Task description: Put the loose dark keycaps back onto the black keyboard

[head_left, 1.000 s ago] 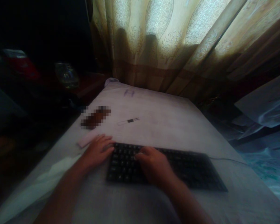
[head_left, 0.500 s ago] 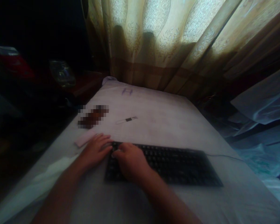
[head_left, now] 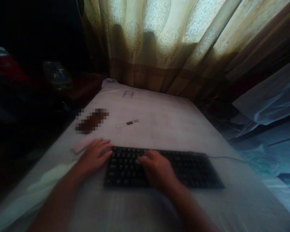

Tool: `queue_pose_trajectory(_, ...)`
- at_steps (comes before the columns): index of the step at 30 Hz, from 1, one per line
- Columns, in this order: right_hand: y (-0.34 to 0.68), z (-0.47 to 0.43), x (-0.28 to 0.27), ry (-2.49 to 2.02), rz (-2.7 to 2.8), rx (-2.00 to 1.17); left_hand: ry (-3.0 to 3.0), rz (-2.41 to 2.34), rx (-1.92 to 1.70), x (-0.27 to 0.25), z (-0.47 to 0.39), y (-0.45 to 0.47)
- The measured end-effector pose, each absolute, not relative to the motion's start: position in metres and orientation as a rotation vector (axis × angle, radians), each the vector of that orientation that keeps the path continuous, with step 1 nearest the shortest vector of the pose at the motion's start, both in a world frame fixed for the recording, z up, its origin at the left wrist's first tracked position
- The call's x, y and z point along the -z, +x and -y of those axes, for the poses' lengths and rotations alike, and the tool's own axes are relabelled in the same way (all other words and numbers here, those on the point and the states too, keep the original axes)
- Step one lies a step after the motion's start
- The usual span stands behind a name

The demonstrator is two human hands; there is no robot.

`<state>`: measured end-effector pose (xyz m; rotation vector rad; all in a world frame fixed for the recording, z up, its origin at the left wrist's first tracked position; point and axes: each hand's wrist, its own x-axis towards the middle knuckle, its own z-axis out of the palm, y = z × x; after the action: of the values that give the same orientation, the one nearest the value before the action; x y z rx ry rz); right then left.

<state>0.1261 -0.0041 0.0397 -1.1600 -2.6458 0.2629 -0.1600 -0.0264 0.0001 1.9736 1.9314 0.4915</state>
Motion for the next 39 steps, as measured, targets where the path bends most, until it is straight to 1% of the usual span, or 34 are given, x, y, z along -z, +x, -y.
queue_pose_trajectory(6,0.144,0.005,-0.042,-1.222,2.594,-0.285,1.981,-1.927,-0.467,-0.002,0.026,-0.159)
queue_pose_trajectory(13,0.12,0.011,-0.042,-1.118,2.592,-0.277,1.95,-1.952,-0.446,-0.007,0.026,-0.155)
queue_pose_trajectory(16,0.116,0.011,-0.039,-1.138,2.61,-0.264,1.964,-1.962,-0.456,-0.009,0.025,-0.153)
queue_pose_trajectory(29,0.183,0.006,-0.034,-1.337,2.477,-0.242,2.062,-2.007,-0.484,-0.01,0.024,-0.151)
queue_pose_trajectory(33,0.203,0.002,-0.029,-1.302,2.35,-0.226,2.066,-2.037,-0.598,-0.007,0.023,-0.145)
queue_pose_trajectory(36,0.212,-0.001,-0.025,-1.17,2.158,-0.235,2.051,-2.057,-0.727,-0.003,0.023,-0.139)
queue_pose_trajectory(39,0.214,-0.005,-0.02,-1.136,1.979,-0.249,2.021,-2.069,-0.816,-0.001,0.023,-0.133)
